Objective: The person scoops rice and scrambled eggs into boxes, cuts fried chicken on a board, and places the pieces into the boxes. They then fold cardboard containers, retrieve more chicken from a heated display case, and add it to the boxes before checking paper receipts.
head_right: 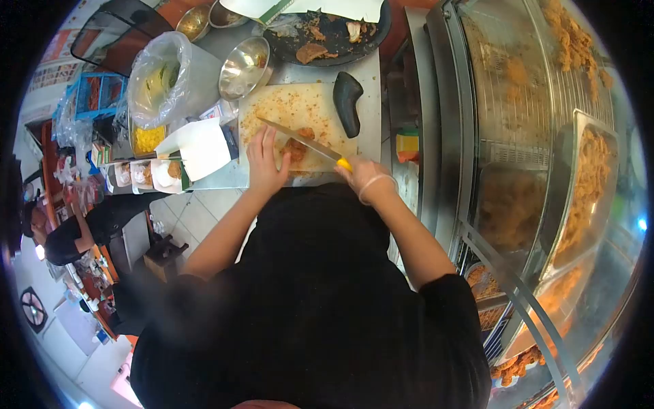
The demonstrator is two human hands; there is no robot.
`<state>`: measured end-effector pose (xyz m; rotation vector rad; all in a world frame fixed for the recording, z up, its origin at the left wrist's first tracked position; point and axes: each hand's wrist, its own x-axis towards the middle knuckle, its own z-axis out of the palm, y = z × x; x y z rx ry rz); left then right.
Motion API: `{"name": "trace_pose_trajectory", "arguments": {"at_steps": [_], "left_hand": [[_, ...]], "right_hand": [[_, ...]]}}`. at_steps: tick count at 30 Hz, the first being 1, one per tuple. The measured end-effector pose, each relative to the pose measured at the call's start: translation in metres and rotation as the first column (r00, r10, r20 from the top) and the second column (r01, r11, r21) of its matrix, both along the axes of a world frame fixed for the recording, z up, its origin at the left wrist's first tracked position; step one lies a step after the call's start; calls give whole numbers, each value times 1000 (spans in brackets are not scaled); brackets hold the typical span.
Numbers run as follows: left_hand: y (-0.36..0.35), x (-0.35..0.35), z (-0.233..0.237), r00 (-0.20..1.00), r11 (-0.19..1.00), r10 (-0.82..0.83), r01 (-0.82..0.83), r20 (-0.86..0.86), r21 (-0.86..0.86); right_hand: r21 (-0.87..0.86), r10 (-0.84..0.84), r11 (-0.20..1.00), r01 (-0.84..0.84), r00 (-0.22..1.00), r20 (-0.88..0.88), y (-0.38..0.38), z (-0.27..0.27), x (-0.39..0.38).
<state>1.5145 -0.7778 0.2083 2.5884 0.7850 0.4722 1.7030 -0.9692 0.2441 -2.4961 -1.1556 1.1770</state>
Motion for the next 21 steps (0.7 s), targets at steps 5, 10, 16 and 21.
{"name": "trace_pose_trajectory", "arguments": {"at_steps": [5,10,16,21], "left_hand": [[45,3,4,909,942,-308,332,-280,41],[54,6,-5,909,941,-321,338,-268,19],[72,16,-10,875,928,-309,363,-372,81],[71,10,11,887,917,-350,390,-303,81]], "right_hand": [[-88,-1,996,-3,999,-48,16,-4,6],[-114,-10,993,6,1000,-27,24,-23,5],[-132,44,990,-45,999,-12,31,-40,2],[-64,162,985,-162,987,-12,8,-62,-9]]}}
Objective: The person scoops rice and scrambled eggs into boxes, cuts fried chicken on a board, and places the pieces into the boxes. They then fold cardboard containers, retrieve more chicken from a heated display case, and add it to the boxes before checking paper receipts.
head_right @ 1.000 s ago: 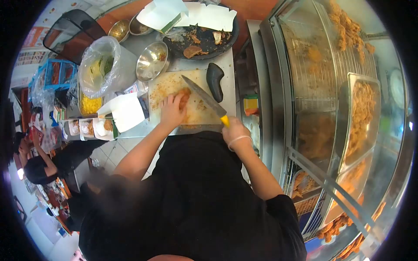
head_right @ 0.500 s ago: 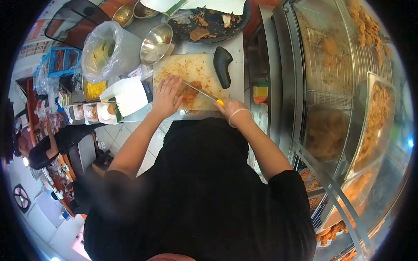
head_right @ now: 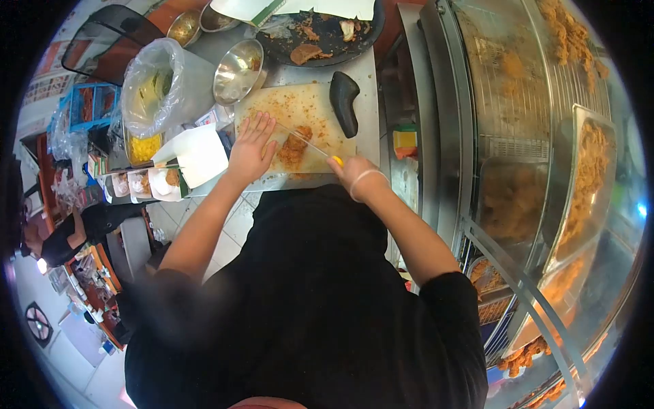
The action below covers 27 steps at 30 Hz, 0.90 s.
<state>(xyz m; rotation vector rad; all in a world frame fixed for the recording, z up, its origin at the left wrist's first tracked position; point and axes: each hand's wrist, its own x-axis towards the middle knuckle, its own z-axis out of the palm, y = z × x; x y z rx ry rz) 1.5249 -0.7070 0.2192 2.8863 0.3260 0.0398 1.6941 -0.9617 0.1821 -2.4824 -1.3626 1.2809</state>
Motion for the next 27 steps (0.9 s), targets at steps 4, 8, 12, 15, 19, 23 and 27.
{"name": "trace_pose_trajectory", "arguments": {"at_steps": [4,8,12,15,19,23,27], "left_hand": [[-17,-16,-27,999,997,37,-36,17,-66],[14,-1,-27,999,998,53,-53,-13,-16],[26,-6,9,999,998,-42,44,34,-54],[-9,-17,-9,1000,992,15,-16,-10,-125],[13,-10,-33,1000,999,15,-15,-3,-51],[32,-20,6,997,999,-32,29,-75,-45],[-7,-24,23,998,983,62,-67,-33,-171]], "right_hand": [[-189,-134,975,119,989,-67,8,54,-5],[-122,-194,975,187,980,-42,31,49,-13],[-54,-177,983,175,983,-50,33,53,-11],[-69,-105,992,102,994,-38,1,35,-15],[-61,-117,991,115,993,-24,24,36,-15],[-38,-196,980,193,977,-83,39,34,-30],[-54,-212,977,208,974,-80,15,61,-30]]}}
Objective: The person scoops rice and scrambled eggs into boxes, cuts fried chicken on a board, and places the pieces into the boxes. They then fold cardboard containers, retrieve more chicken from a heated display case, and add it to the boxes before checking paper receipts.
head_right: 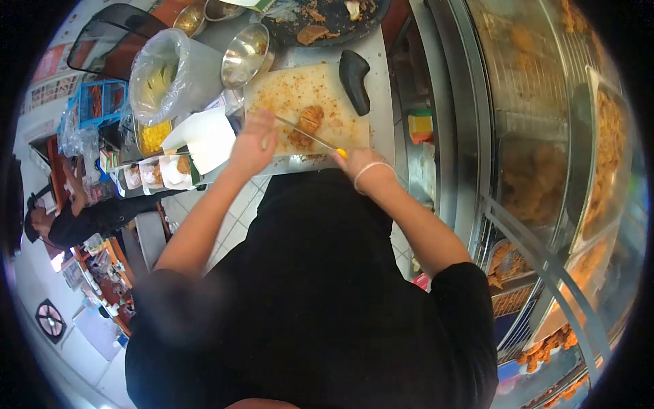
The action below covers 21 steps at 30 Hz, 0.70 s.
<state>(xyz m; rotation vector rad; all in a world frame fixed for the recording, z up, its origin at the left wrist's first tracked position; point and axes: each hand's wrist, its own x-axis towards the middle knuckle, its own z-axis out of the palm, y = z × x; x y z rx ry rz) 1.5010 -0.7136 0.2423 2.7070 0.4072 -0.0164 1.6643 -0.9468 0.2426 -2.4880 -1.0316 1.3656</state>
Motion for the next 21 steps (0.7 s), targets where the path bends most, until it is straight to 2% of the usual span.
{"name": "trace_pose_trajectory", "arguments": {"at_steps": [1,3,4,5,6,7,8,9,11,13,15,16,17,18,19,20,21], "left_hand": [[-5,-6,-18,1000,1000,-7,7,-12,-8],[-7,-4,-51,999,995,9,-13,41,102],[7,7,-40,992,994,11,3,-122,113],[18,7,-29,993,993,33,-20,-112,114],[27,2,-18,986,996,-45,57,-164,74],[34,-1,-6,968,989,-133,143,-213,35],[31,-6,6,982,986,-141,150,-125,67],[23,-11,13,981,986,-144,154,-134,69],[3,-18,20,1000,1000,-20,20,-18,1],[-5,-25,-21,999,999,-34,35,-25,32],[7,-19,-38,1000,997,-7,6,15,76],[27,-14,-34,996,998,-43,46,-76,36],[32,-18,-28,980,996,-87,84,-180,-26],[32,-21,-14,983,997,-75,71,-166,-31],[35,-22,5,998,998,-58,58,-7,21],[38,-25,18,986,996,-56,44,154,75],[38,-31,23,983,995,-66,52,173,81]], "right_hand": [[-42,-6,999,5,1000,-22,-1,-15,-1],[-83,21,996,-22,1000,-15,-3,-28,-7],[-53,15,998,-14,1000,10,9,-32,-8],[-38,9,999,-8,1000,10,9,-42,-17],[27,91,995,-92,995,31,5,-64,-19],[28,101,994,-102,995,21,7,-38,-20],[8,48,999,-48,999,-8,8,-10,-16],[-15,-11,1000,10,999,-38,9,9,-16],[14,-21,1000,21,1000,-23,-5,2,-24],[31,-16,999,15,1000,7,-13,-5,-35],[-9,138,990,-138,990,12,3,-14,-30],[-104,44,994,-44,999,2,11,-32,-33],[-115,61,992,-59,998,16,3,-45,-37],[10,146,989,-147,987,67,-5,-56,-37],[135,216,963,-233,968,128,-4,-51,-34],[135,215,963,-235,966,146,-5,-44,-31],[110,5,994,-21,990,139,-3,-16,-30]]}}
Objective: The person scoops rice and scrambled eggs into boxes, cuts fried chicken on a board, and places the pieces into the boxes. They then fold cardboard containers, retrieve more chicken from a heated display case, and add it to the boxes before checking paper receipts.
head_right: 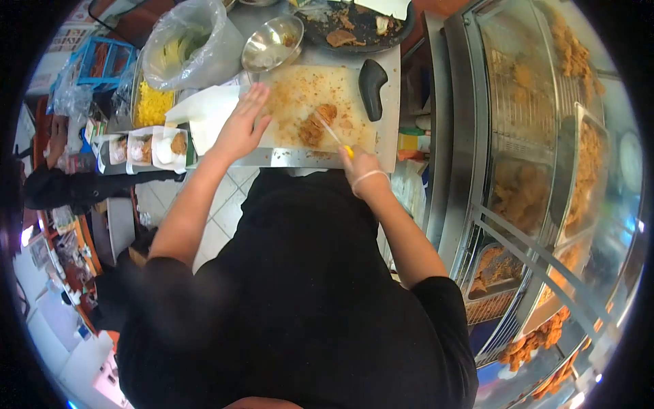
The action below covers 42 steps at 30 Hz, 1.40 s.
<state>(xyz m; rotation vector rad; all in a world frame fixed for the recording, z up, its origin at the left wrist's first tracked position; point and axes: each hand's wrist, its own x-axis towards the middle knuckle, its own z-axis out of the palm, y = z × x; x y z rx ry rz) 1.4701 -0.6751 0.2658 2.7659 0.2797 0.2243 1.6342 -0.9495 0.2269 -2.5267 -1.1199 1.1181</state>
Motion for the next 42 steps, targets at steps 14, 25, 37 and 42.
{"name": "trace_pose_trajectory", "arguments": {"at_steps": [14,25,37,42], "left_hand": [[46,-344,-74,860,751,461,-510,-220,-419],[75,-434,-32,659,478,685,-728,-311,-492],[95,-203,-24,948,968,-115,173,296,-179],[96,-165,-43,955,984,-171,176,-241,-2]], "right_hand": [[241,135,903,-356,766,628,106,-34,-32],[591,-399,806,-22,718,571,138,-76,-78],[229,572,552,-802,564,595,278,-19,-124],[-95,697,667,-739,574,430,264,45,-137]]}}
